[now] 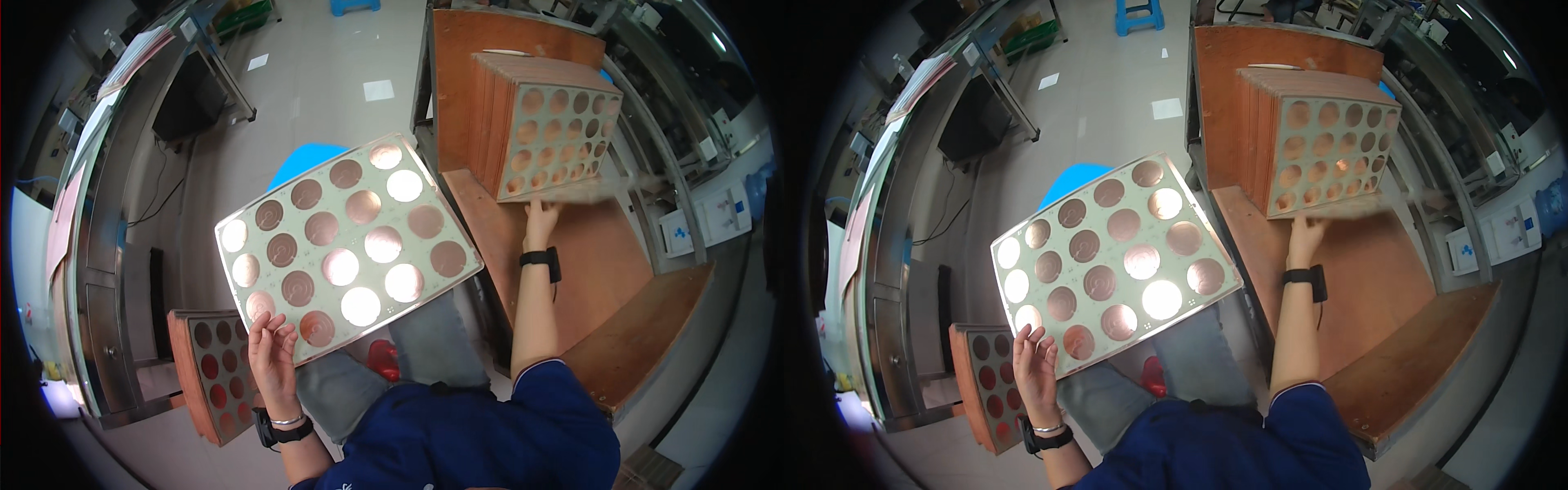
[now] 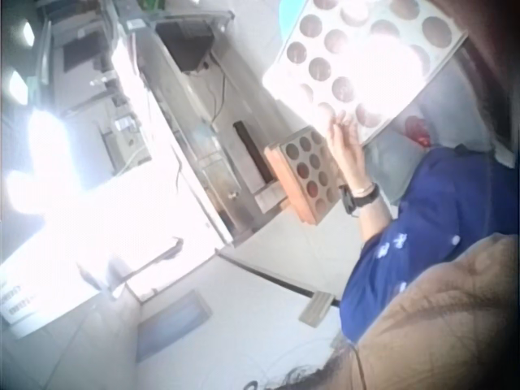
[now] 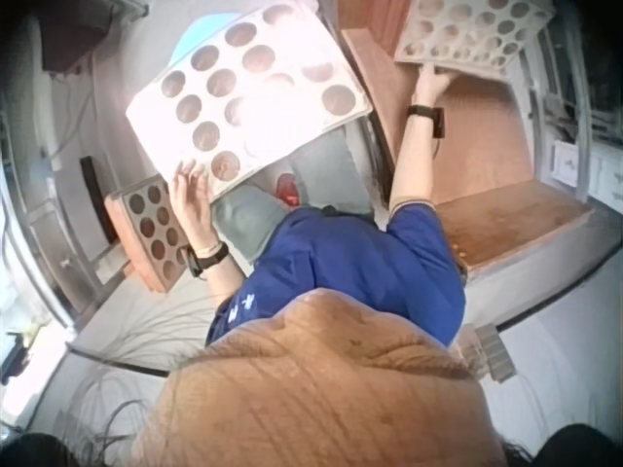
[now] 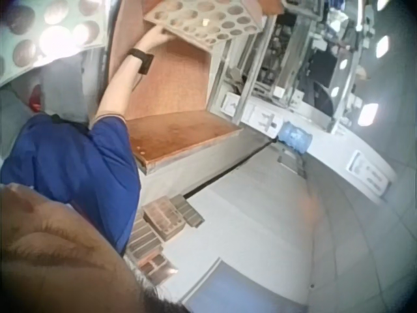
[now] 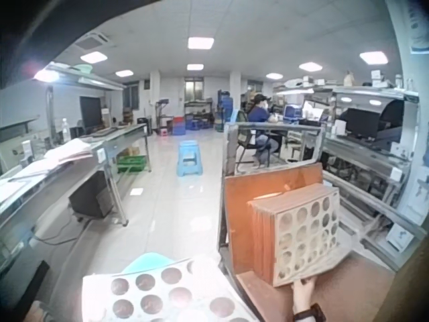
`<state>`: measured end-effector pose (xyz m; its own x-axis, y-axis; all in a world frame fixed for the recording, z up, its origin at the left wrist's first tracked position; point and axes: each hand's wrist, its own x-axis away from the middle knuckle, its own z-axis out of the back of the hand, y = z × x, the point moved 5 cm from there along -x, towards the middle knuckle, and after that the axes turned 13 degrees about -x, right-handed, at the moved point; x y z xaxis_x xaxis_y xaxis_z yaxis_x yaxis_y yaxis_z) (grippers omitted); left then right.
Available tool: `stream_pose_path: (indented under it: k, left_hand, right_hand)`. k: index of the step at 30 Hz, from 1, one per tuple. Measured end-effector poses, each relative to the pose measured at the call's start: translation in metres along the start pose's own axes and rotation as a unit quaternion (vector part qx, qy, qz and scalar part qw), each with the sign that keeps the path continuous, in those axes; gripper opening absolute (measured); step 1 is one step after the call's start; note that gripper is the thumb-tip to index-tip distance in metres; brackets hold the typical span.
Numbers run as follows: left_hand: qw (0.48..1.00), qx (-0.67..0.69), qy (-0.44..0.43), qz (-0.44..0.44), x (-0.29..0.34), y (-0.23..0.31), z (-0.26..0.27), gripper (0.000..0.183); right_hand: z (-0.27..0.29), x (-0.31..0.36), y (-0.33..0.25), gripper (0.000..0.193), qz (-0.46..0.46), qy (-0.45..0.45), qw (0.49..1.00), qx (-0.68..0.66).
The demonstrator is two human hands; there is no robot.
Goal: Inspecting and flipping large industrial plates or PCBs for quality control and organization.
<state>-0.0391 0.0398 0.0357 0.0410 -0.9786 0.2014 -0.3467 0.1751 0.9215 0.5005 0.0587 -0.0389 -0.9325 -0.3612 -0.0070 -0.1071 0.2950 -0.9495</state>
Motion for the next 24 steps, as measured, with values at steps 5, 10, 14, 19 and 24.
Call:
stream_pose_path:
  k: [5, 10, 14, 19, 24]
  left_hand:
    - [1.000, -0.008, -0.004, 0.006, 0.000, 0.001, 0.004, 0.032]
    - [0.996, -0.065, 0.063, -0.008, 0.003, 0.005, 0.032, 0.030]
    - [0.960, -0.204, 0.178, -0.077, 0.004, 0.008, 0.070, 0.024]
    - [0.888, -0.400, 0.225, -0.045, 0.009, 0.003, 0.097, 0.024]
    - [0.886, -0.429, 0.172, 0.027, 0.007, -0.015, 0.095, 0.026]
  right_hand:
    - [-0.046, 0.004, 0.001, 0.053, -0.029, -0.251, 0.963, 0.091]
    - [-0.074, 0.066, 0.016, 0.037, -0.154, -0.395, 0.901, 0.096]
    - [-0.078, 0.110, -0.005, 0.036, 0.002, -0.431, 0.888, 0.157]
    - [-0.081, 0.149, -0.019, 0.039, 0.149, -0.481, 0.821, 0.268]
    - [-0.080, 0.158, -0.017, 0.045, 0.161, -0.465, 0.807, 0.325]
